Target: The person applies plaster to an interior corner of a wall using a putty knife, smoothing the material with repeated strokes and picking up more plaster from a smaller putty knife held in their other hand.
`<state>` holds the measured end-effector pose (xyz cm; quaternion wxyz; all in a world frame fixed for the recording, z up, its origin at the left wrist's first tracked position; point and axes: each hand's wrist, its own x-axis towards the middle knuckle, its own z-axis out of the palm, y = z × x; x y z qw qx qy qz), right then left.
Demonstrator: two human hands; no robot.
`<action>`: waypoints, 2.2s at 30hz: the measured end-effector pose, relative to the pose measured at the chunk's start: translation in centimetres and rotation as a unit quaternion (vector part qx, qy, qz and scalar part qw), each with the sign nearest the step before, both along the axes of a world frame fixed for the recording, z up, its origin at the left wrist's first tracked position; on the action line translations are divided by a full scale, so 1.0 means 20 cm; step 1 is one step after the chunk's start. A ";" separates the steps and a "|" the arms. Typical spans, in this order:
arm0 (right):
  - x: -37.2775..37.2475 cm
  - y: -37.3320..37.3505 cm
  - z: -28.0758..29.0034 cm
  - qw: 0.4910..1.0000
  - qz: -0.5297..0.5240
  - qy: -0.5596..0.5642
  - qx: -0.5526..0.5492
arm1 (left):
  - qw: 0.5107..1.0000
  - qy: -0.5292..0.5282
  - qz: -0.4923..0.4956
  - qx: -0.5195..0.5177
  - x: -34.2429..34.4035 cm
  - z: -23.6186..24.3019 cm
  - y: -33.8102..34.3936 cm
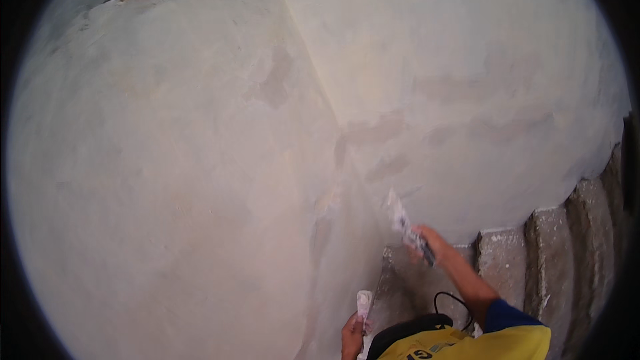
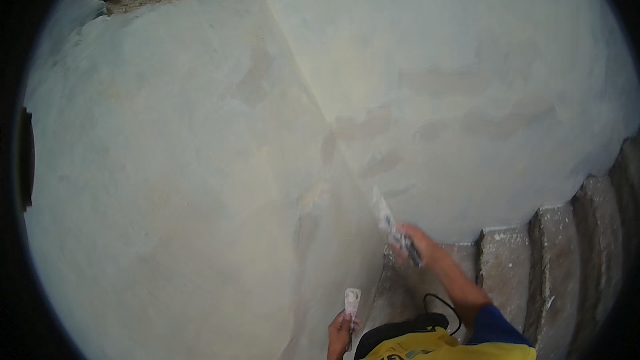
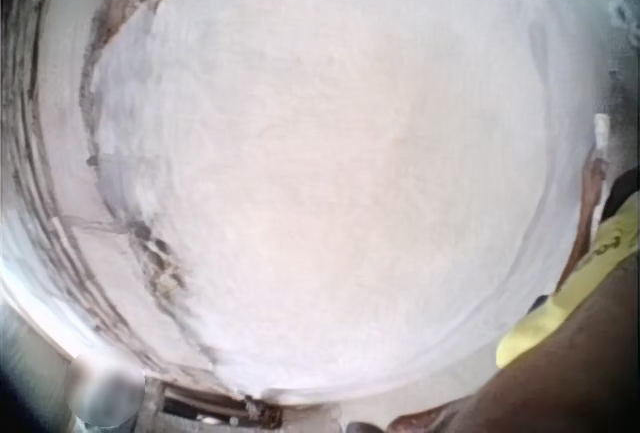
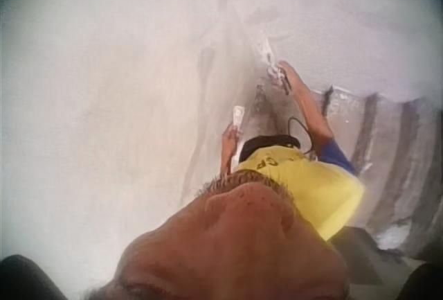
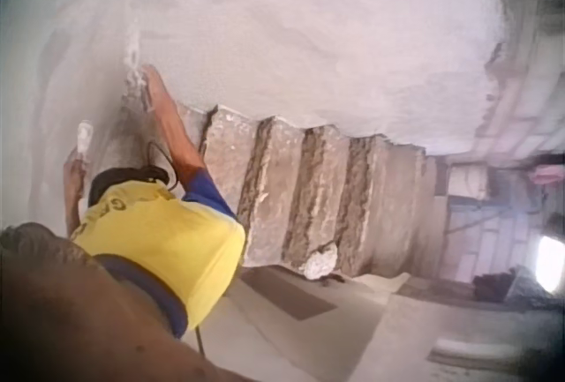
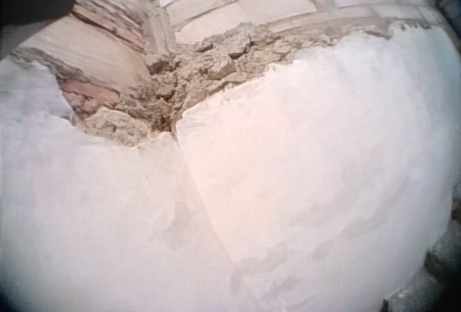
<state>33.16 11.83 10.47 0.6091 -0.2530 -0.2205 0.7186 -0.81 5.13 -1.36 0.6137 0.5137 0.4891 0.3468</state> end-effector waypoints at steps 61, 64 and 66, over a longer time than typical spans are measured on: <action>-0.07 -0.29 -0.53 0.919 -0.261 -0.228 -0.188 | 0.993 0.018 -0.074 -0.089 0.01 -0.20 0.09; -0.03 -0.36 -0.63 0.930 -0.286 -0.084 -0.216 | 0.992 0.014 -0.059 -0.108 0.03 -0.15 0.12; -0.03 -0.40 -0.69 0.926 -0.296 -0.074 -0.224 | 0.991 0.013 -0.068 -0.115 0.03 -0.17 0.14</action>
